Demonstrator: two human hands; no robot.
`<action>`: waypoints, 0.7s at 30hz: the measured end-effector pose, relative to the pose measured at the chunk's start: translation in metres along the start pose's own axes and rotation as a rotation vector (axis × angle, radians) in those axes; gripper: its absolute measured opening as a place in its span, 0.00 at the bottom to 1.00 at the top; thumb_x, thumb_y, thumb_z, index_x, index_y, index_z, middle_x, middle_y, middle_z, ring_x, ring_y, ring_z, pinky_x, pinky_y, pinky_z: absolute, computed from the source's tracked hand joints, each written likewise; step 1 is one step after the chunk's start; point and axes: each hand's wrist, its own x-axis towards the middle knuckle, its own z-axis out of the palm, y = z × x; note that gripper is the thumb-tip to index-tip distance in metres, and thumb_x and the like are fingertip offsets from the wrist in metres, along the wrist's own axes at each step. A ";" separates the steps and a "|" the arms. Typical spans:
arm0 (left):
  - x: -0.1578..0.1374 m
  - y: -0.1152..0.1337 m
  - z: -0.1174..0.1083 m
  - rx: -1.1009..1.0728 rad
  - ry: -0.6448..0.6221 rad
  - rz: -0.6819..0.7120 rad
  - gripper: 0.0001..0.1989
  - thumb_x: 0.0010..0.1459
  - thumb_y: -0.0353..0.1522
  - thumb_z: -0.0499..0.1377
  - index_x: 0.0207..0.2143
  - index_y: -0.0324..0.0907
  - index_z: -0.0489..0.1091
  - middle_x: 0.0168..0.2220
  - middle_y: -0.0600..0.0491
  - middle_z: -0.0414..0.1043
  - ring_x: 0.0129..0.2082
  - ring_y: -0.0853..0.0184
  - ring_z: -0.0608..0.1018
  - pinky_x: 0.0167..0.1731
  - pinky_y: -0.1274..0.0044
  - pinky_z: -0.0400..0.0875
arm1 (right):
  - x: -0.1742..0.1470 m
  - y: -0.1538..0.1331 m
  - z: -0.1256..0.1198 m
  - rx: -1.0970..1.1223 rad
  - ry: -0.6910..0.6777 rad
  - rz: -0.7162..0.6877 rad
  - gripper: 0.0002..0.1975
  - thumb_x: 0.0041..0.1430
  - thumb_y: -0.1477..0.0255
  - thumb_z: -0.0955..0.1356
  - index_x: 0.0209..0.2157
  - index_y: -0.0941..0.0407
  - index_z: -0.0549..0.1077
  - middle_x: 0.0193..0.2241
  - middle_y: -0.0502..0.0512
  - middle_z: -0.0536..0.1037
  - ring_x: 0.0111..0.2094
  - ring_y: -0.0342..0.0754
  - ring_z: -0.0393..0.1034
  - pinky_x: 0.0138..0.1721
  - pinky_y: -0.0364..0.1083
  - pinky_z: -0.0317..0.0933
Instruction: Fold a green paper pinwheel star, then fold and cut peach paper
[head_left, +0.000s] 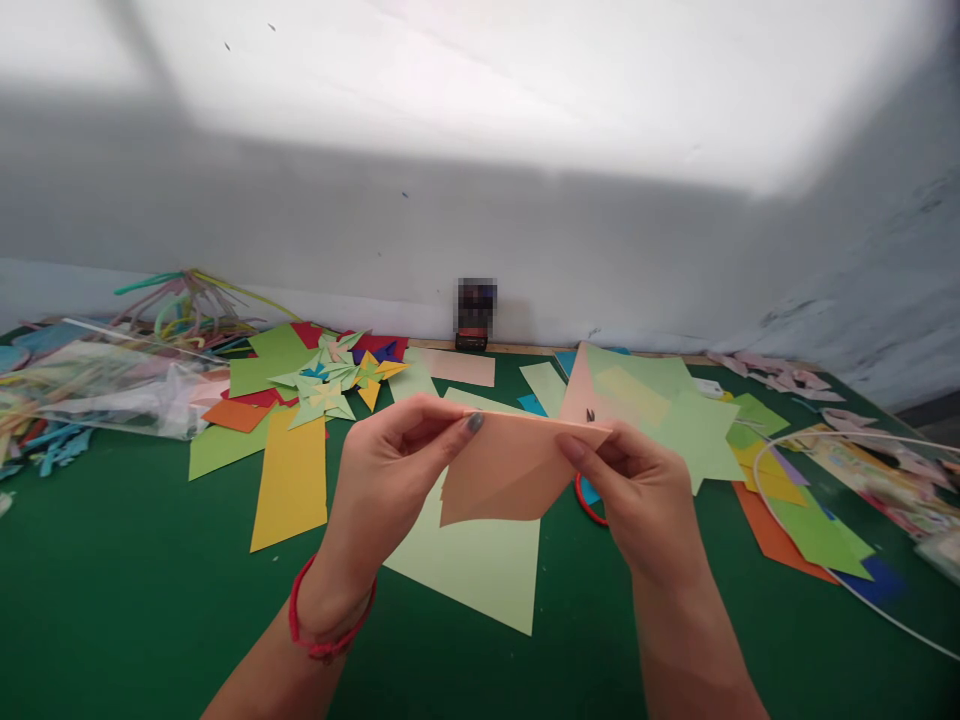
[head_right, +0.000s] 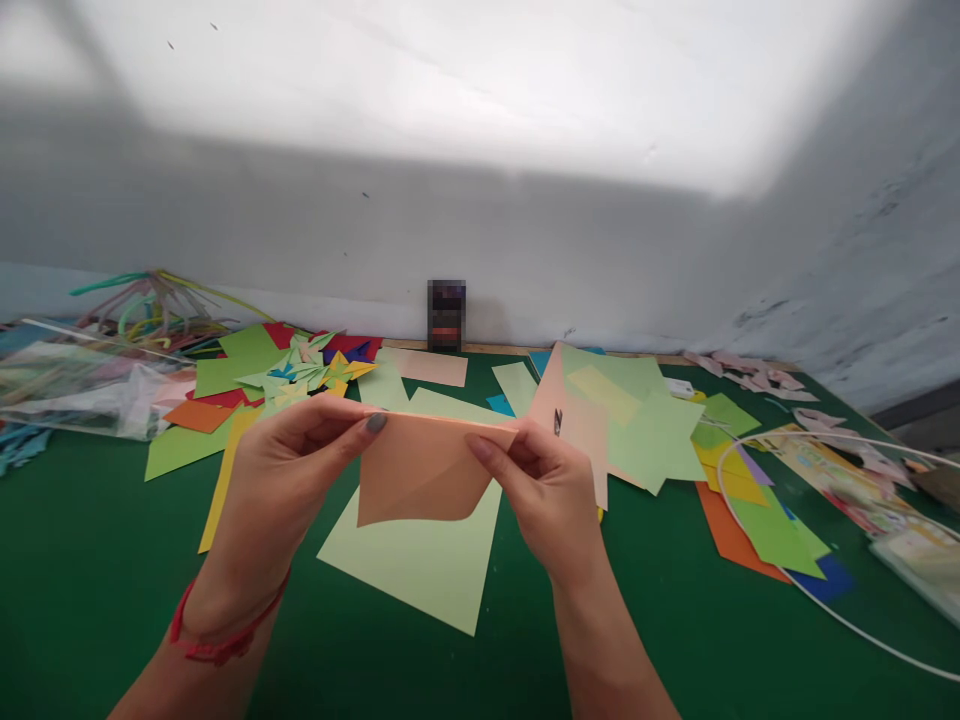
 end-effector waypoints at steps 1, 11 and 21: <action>0.000 -0.001 0.000 0.004 -0.001 0.003 0.06 0.51 0.35 0.61 0.28 0.42 0.74 0.26 0.53 0.74 0.26 0.69 0.75 0.23 0.80 0.70 | 0.000 0.000 -0.001 -0.003 -0.008 -0.003 0.10 0.48 0.64 0.71 0.21 0.55 0.73 0.17 0.49 0.70 0.21 0.42 0.63 0.17 0.41 0.56; 0.000 -0.001 0.000 0.019 -0.020 0.014 0.04 0.50 0.33 0.62 0.26 0.42 0.73 0.23 0.55 0.72 0.25 0.71 0.74 0.21 0.82 0.68 | 0.001 -0.004 -0.003 0.083 -0.066 -0.061 0.12 0.45 0.65 0.72 0.34 0.52 0.74 0.29 0.51 0.75 0.27 0.45 0.70 0.22 0.41 0.64; 0.003 -0.011 0.000 0.240 -0.248 0.093 0.05 0.54 0.33 0.58 0.28 0.44 0.74 0.25 0.55 0.74 0.25 0.71 0.73 0.23 0.82 0.68 | 0.005 -0.002 -0.018 -0.118 -0.327 -0.098 0.05 0.52 0.67 0.69 0.31 0.52 0.76 0.29 0.50 0.78 0.31 0.44 0.71 0.26 0.40 0.65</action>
